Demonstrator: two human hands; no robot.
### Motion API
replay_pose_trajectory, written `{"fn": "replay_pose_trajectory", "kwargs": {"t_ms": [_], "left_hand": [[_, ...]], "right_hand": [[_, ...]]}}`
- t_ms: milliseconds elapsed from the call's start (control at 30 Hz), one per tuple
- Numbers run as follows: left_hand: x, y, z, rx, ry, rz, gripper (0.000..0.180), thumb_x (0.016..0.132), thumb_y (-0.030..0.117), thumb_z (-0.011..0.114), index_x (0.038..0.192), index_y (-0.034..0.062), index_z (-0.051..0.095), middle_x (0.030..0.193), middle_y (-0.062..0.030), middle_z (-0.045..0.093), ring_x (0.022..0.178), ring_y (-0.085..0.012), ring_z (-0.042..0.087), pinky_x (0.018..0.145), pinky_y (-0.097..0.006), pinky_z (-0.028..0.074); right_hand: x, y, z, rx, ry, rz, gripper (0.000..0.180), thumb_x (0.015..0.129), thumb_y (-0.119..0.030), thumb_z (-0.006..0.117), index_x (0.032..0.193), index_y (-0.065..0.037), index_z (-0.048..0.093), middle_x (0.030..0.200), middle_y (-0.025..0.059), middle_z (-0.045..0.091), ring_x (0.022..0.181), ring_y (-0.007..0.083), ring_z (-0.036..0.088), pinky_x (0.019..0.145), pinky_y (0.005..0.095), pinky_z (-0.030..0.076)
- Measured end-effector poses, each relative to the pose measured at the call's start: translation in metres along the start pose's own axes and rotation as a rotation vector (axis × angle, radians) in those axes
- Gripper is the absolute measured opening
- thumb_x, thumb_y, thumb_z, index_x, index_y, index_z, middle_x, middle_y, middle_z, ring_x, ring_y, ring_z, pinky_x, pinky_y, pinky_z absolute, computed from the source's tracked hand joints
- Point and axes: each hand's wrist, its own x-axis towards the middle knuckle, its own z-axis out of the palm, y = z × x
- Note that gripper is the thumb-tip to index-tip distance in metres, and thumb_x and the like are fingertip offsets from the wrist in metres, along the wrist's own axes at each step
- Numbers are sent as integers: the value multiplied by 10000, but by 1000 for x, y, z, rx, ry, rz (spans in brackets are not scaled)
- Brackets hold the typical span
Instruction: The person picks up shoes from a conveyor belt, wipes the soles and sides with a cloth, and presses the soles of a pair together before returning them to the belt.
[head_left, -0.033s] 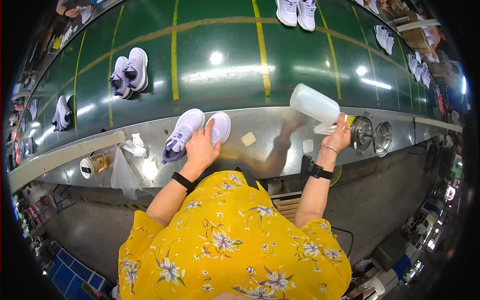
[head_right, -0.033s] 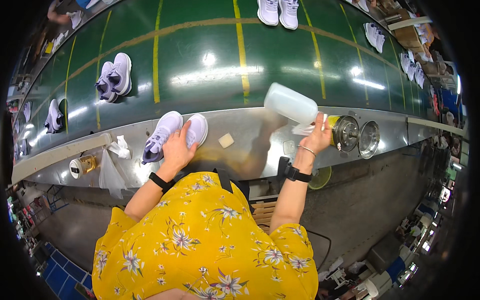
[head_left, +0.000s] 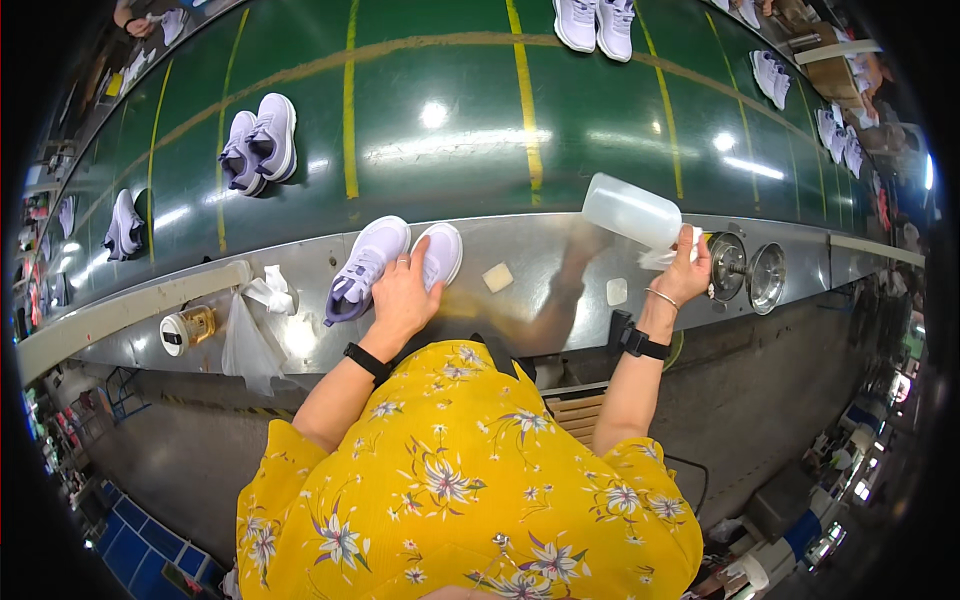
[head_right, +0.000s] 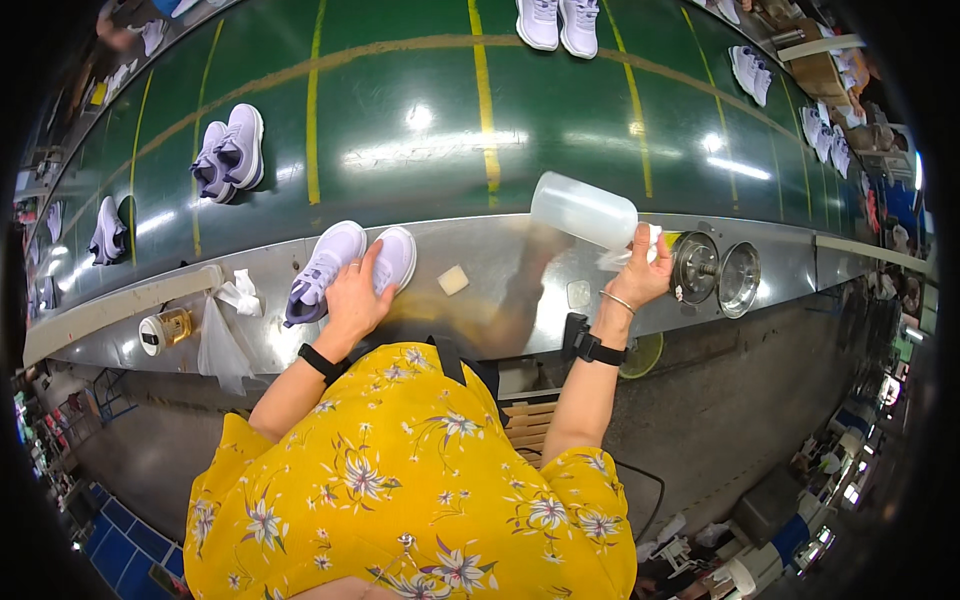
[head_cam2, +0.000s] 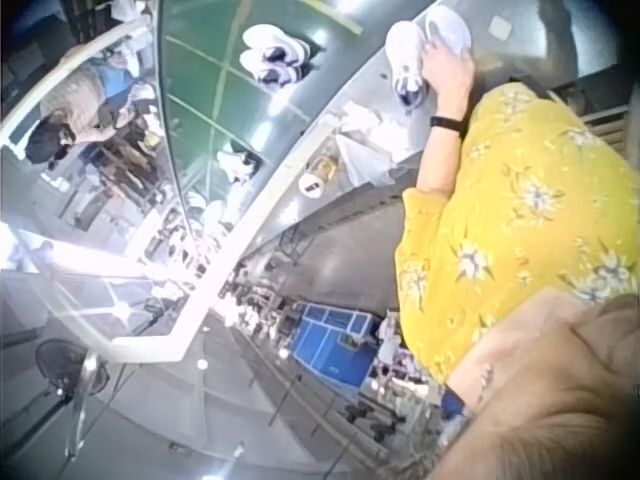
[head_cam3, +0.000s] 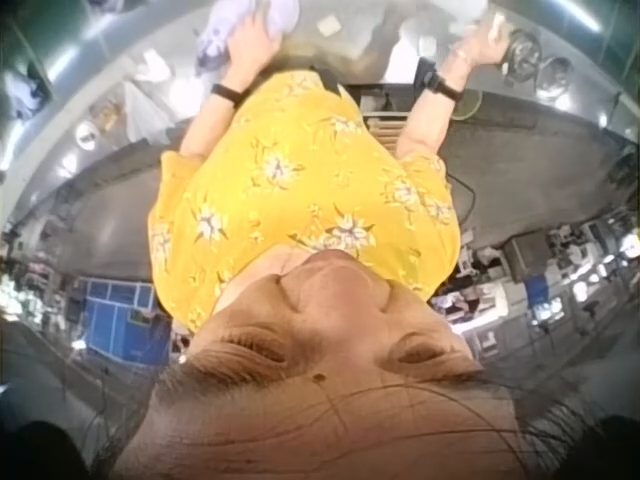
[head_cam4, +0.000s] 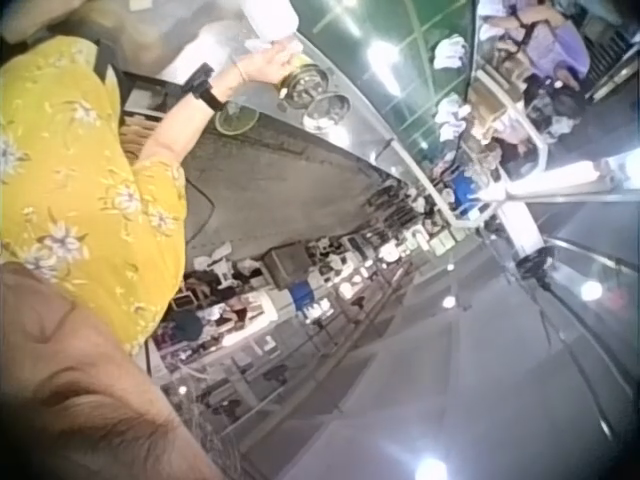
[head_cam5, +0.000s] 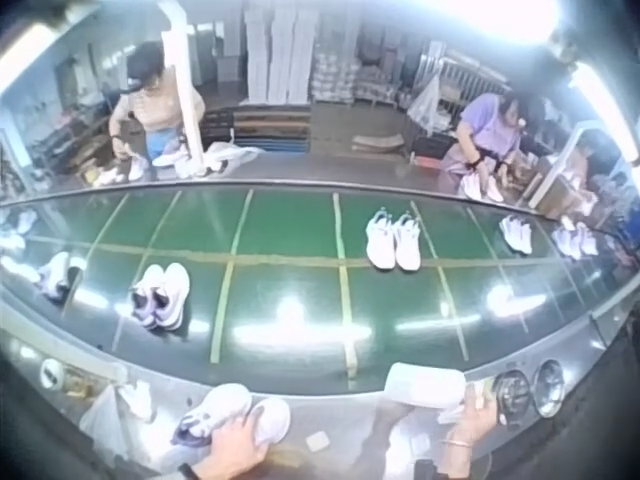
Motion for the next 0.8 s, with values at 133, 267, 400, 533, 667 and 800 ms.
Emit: {"fn": "replay_pose_trajectory", "kwargs": {"t_ms": [133, 267, 400, 533, 667, 800], "left_hand": [[2, 0, 0, 0, -1, 11, 801, 803, 299, 778, 1508, 129, 437, 1102, -173, 661, 1025, -367, 652, 799, -492, 569], [3, 4, -1, -1, -2, 3, 785, 808, 310, 773, 1502, 143, 445, 1098, -175, 665, 1021, -372, 651, 813, -495, 558], [4, 1, 1, 3, 5, -4, 770, 812, 322, 771, 1495, 157, 456, 1086, -174, 670, 1004, -377, 653, 817, -497, 549], [3, 1, 2, 4, 4, -13, 772, 810, 321, 772, 1496, 158, 457, 1084, -174, 670, 991, -376, 656, 805, -498, 551], [4, -1, 3, -7, 26, 13, 772, 807, 318, 773, 1495, 159, 460, 1058, -167, 667, 973, -375, 656, 784, -502, 552], [4, -2, 3, -1, 49, 25, 768, 806, 312, 773, 1491, 157, 463, 1039, -163, 664, 959, -374, 655, 765, -504, 550]], "right_hand": [[-14, -15, 14, -450, -94, -386, 435, 806, -147, 900, 1128, 41, 676, 1038, 112, 746, 894, 191, 714, 809, 318, 580], [-27, -3, 6, -762, -231, -663, 424, 825, -188, 883, 1156, 8, 702, 1114, 131, 755, 931, 192, 731, 837, 327, 574], [-37, -14, 17, -771, -262, -722, 392, 849, -181, 860, 1152, 9, 700, 1124, 150, 750, 977, 235, 732, 861, 346, 568], [-31, -33, 16, -692, -346, -714, 250, 910, -110, 780, 1119, 9, 714, 1116, 149, 721, 968, 264, 708, 851, 366, 560], [-34, -47, 16, -768, -334, -677, 173, 931, -56, 730, 1101, -32, 750, 1042, 113, 687, 865, 238, 667, 754, 351, 551], [-60, -44, 28, -770, -259, -847, 149, 920, -43, 734, 1067, -46, 756, 1008, 106, 676, 846, 228, 660, 716, 323, 547]]}}
